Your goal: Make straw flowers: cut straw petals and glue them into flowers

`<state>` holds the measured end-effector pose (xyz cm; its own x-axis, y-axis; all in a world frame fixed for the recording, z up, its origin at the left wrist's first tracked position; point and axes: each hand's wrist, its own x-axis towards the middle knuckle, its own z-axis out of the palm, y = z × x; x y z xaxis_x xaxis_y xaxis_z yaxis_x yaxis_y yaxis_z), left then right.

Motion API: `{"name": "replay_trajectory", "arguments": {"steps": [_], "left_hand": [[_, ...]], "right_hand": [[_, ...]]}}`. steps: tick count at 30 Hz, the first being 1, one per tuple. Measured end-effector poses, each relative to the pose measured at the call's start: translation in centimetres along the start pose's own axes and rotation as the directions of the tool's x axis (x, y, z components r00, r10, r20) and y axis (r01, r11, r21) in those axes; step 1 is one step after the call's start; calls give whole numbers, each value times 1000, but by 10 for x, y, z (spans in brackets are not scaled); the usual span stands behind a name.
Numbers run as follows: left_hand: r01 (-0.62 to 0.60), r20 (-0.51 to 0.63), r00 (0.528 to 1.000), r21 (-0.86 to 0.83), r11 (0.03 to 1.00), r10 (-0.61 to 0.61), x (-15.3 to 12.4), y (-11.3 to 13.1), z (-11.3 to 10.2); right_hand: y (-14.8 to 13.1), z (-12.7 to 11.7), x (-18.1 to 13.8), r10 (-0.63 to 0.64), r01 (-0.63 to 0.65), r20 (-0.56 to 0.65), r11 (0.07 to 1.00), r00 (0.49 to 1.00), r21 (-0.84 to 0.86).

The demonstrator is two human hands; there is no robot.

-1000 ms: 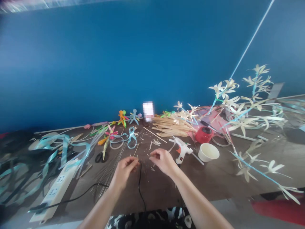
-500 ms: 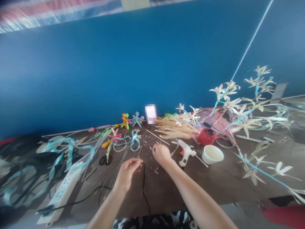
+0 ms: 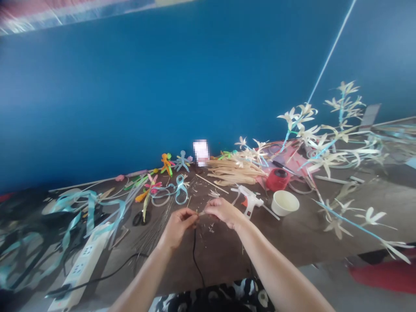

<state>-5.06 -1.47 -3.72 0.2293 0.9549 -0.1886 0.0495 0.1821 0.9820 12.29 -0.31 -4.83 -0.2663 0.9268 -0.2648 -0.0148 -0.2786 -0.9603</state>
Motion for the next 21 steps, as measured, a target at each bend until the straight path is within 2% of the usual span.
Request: {"name": "replay_trajectory", "arguments": {"steps": [4,7,13,18,21], "left_hand": [[-21,-96,995,-90,996,12,-3,-4,4],[-74,-172,984,-134,988,50,-6,-6,6],[-214,-238,951,-53,975,196,-10,-8,7],[-335,-182,916,142,931,357,-16,-5,6],[-369,-134,905,221,903,403,-18,-2,6]], "right_hand": [[0,3,-3,27,-33,22,940,999,338],[2,8,-7,25,-33,23,868,999,496],[6,19,-18,50,-52,19,820,999,571],[0,24,-24,21,-15,-3,824,1000,566],[-4,22,-25,-16,35,-41,864,999,503]]}}
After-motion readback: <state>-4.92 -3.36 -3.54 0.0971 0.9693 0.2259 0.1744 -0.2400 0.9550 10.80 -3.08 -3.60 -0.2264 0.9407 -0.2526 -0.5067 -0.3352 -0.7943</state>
